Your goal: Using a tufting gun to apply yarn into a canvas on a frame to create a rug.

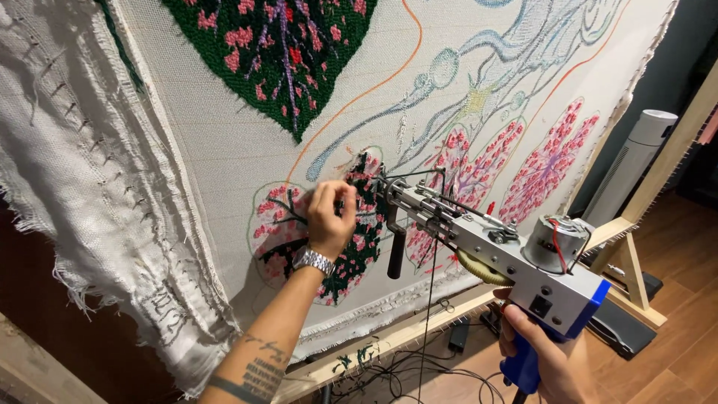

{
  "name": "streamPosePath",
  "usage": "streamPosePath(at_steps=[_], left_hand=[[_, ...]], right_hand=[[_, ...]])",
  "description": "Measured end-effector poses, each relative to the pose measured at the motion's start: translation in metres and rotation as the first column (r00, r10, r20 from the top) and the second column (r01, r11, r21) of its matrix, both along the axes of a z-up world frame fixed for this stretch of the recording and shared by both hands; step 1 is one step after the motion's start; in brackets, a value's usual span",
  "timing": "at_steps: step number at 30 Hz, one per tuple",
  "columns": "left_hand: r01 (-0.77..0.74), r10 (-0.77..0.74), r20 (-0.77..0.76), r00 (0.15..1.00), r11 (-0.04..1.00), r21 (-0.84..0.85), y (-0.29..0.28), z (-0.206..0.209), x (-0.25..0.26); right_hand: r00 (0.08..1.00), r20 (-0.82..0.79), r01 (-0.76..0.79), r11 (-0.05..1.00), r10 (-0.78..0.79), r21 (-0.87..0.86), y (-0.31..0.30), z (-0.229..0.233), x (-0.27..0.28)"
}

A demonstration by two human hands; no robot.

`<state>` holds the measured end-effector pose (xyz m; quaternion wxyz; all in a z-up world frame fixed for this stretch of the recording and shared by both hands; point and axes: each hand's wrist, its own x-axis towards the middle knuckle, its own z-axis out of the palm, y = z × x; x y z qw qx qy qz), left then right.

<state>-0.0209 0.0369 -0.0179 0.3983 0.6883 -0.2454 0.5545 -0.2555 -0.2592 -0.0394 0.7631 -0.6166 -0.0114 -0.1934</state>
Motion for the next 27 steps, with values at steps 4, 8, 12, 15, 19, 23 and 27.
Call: streamPosePath(at_steps=[4,8,12,15,19,23,27], left_hand=[[0.107,-0.107,-0.005,0.994,0.990,0.086,-0.006,-0.027,-0.006],[0.392,-0.388,-0.302,0.871,0.919,-0.049,-0.035,-0.053,0.002],[0.661,-0.737,-0.617,0.276,0.611,-0.435,-0.055,-0.049,-0.004],[0.675,-0.746,-0.660,0.092,0.534,-0.510,-0.061,-0.045,-0.007],[0.624,-0.702,-0.710,0.050,0.577,-0.526,-0.063,-0.043,-0.005],[0.614,-0.665,-0.741,0.097,0.626,-0.481,-0.062,-0.041,-0.003],[0.597,-0.633,-0.759,0.152,0.671,-0.440,-0.062,-0.041,0.001]], right_hand=[[1.000,-0.004,0.015,0.999,-0.015,-0.043,0.006,0.008,0.003],[1.000,-0.006,0.028,0.999,-0.028,-0.045,0.004,0.001,0.012],[1.000,-0.006,-0.008,1.000,0.008,-0.028,0.008,0.008,0.013],[1.000,-0.014,-0.020,0.998,0.019,-0.051,0.010,0.014,0.014],[1.000,-0.020,-0.016,0.997,0.014,-0.069,0.012,0.016,0.018],[0.999,-0.038,0.000,0.998,-0.002,-0.057,0.018,0.020,0.020],[1.000,-0.016,-0.010,1.000,0.010,-0.029,0.018,0.019,0.026]])
